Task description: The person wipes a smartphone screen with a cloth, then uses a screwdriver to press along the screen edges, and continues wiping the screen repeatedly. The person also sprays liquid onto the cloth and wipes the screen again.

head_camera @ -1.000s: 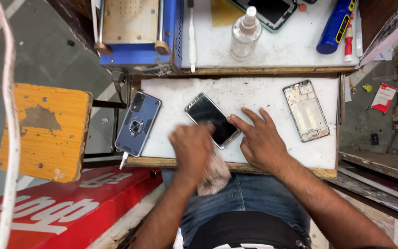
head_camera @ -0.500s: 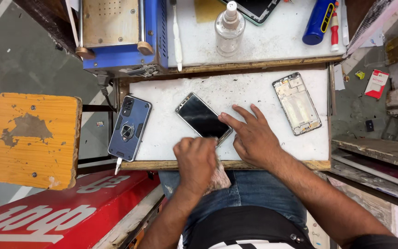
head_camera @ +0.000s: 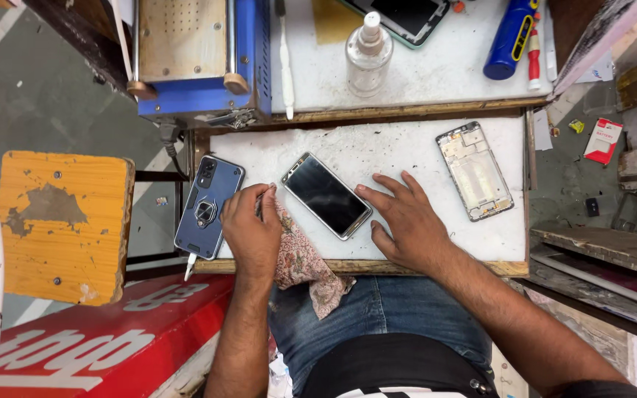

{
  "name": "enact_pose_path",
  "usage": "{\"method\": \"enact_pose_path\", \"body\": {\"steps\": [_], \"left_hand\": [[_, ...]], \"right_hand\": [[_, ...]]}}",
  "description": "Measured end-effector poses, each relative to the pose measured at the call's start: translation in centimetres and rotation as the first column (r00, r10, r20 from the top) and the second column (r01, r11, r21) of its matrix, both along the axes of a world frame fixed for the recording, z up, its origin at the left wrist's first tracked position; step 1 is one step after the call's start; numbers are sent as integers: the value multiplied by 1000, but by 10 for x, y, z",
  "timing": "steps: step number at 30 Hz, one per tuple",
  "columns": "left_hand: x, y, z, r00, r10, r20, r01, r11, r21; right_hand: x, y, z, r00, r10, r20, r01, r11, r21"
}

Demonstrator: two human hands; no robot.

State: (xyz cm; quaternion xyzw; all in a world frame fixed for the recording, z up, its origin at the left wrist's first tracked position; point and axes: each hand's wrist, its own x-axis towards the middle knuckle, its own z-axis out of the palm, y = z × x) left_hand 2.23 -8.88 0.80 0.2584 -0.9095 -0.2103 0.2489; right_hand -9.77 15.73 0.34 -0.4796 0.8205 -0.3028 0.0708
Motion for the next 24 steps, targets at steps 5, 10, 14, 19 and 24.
{"method": "enact_pose_path", "body": {"steps": [5, 10, 14, 19, 24], "left_hand": [[-14, 4, -2, 995, -54, 78, 57, 998, -40], [-49, 25, 0, 995, -66, 80, 77, 986, -147], [-78, 28, 2, 990, -124, 66, 135, 972, -195], [-78, 34, 4, 973, -190, 129, 215, 950, -228], [-40, 81, 20, 903, -355, 243, 405, 891, -206]], "right_hand": [[-3, -3, 2, 999, 39, -17, -39, 999, 32], [-1, -6, 1, 1000, 1, -26, -1, 1000, 30], [-1, -7, -2, 999, -18, -45, 17, 1000, -15], [-3, -6, -5, 998, -42, -36, 41, 999, -21], [-4, -4, -8, 998, -63, -19, 62, 997, -46]]}}
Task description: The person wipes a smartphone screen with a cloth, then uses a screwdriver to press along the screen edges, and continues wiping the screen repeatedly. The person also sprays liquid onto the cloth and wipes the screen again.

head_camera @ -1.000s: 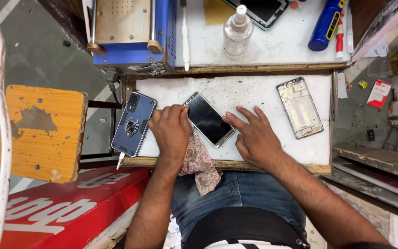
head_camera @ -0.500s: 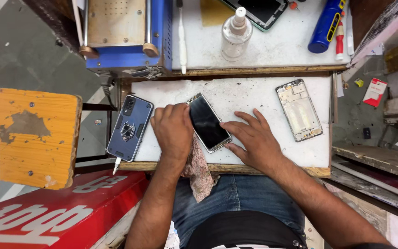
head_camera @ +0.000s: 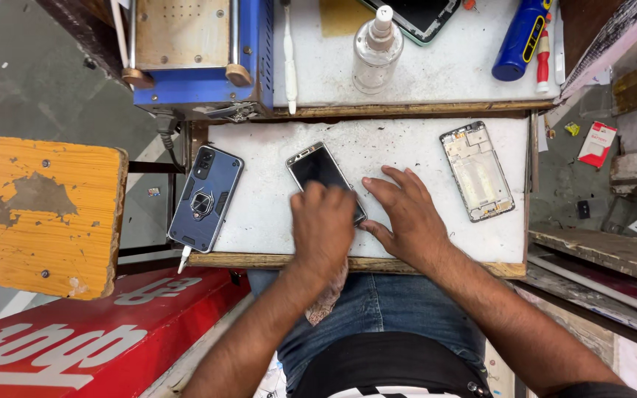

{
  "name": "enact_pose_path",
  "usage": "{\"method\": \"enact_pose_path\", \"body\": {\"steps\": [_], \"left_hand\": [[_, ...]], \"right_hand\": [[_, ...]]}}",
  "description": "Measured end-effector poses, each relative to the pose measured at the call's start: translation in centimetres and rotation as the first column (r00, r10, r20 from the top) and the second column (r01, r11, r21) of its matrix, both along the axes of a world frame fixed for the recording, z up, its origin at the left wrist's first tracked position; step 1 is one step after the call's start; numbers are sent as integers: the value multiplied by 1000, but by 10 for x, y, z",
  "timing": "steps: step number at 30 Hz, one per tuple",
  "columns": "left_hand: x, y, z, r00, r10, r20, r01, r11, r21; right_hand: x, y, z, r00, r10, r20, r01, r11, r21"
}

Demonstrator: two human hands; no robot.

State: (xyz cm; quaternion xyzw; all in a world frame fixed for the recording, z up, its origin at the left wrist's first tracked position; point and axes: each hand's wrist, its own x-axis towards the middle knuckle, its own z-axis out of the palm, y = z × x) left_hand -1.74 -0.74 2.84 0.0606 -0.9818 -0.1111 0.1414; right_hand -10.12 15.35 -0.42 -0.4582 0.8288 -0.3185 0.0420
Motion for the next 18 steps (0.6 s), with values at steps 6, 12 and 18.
{"method": "enact_pose_path", "body": {"steps": [6, 12, 18], "left_hand": [[25, -3, 11, 996, -79, -30, 84, 902, 424], [67, -35, 3, 993, 116, -25, 32, -55, 998], [84, -7, 5, 996, 94, -9, 52, -468, 882]], "right_hand": [[-1, 3, 3, 996, 67, -54, -73, 989, -127], [1, 9, 7, 996, 69, 47, -54, 960, -273], [14, 11, 34, 971, 115, 208, -36, 936, -350]]}}
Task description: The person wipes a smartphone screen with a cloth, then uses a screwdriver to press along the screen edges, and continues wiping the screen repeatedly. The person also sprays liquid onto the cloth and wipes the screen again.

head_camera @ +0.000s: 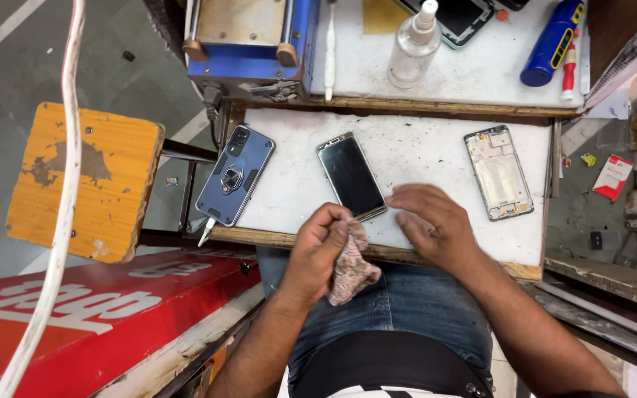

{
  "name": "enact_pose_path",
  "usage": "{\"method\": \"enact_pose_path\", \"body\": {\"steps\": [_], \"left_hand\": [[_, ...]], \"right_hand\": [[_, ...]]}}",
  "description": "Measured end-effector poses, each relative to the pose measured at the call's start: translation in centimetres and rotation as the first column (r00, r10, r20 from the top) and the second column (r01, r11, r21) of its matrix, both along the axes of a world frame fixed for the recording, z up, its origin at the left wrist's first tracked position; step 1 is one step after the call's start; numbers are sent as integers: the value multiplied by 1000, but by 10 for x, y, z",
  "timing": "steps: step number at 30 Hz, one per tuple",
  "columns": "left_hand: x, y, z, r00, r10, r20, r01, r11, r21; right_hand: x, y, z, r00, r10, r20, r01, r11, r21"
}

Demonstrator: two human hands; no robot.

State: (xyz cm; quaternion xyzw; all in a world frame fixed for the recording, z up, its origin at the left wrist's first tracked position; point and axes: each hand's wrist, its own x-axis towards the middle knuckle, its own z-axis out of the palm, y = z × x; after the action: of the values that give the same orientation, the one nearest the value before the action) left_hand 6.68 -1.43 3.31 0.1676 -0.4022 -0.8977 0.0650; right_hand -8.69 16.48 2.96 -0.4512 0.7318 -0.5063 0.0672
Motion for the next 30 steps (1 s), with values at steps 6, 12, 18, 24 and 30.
{"method": "enact_pose_path", "body": {"steps": [6, 12, 18, 24, 30], "left_hand": [[9, 19, 27, 1000, -20, 4, 16, 667, -745], [24, 3, 65, 994, -65, -87, -54, 402, -914], [26, 6, 92, 966, -175, -191, -192, 10, -981], [20, 13, 82, 985, -163, 50, 126, 499, -857], [12, 9, 105, 977, -213, -4, 88, 420, -903]], "right_hand": [[46, 11, 23, 899, 98, 426, -108, 994, -2], [51, 29, 25, 759, 137, 636, -99, 991, -95], [59, 33, 27, 687, 156, 710, -145, 986, -76], [54, 32, 30, 765, 168, 621, -69, 981, -180], [50, 25, 32, 917, 227, 327, -181, 970, -165]]}}
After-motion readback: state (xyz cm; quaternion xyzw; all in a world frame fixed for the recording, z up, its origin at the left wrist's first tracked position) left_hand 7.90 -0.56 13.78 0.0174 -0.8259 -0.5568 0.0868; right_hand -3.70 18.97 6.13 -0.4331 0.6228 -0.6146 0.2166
